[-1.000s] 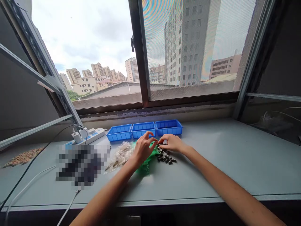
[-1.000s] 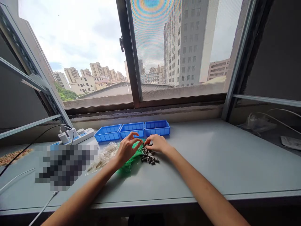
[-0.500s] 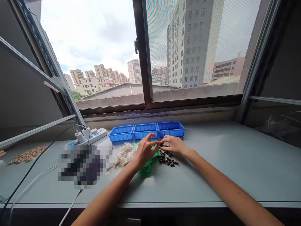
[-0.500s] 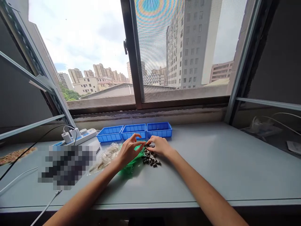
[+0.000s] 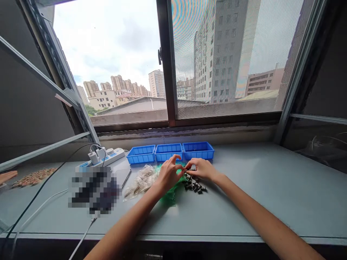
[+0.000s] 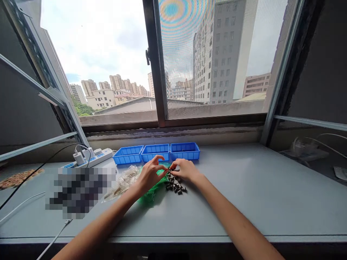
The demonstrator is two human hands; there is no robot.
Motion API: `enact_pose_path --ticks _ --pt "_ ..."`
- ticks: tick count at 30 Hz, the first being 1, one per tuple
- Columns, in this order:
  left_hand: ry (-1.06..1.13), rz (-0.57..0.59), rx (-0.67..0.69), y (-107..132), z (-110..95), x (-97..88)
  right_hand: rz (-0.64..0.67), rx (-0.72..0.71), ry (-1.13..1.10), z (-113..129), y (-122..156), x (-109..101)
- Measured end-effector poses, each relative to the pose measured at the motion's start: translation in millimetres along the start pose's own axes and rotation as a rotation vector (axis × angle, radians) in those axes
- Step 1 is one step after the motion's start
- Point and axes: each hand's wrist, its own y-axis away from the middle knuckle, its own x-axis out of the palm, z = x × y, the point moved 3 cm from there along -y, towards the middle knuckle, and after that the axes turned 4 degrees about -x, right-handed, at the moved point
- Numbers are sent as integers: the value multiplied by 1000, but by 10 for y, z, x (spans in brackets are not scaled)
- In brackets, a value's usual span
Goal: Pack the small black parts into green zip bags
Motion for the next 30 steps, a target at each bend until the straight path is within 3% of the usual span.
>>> enact_pose_path --ticks 14,30 --pt "-1 68 -32 -24 -5 -8 23 18 -25 47 10 -33" --pt "-50 34 -21 -16 0 15 8 1 -15 25 -2 -14"
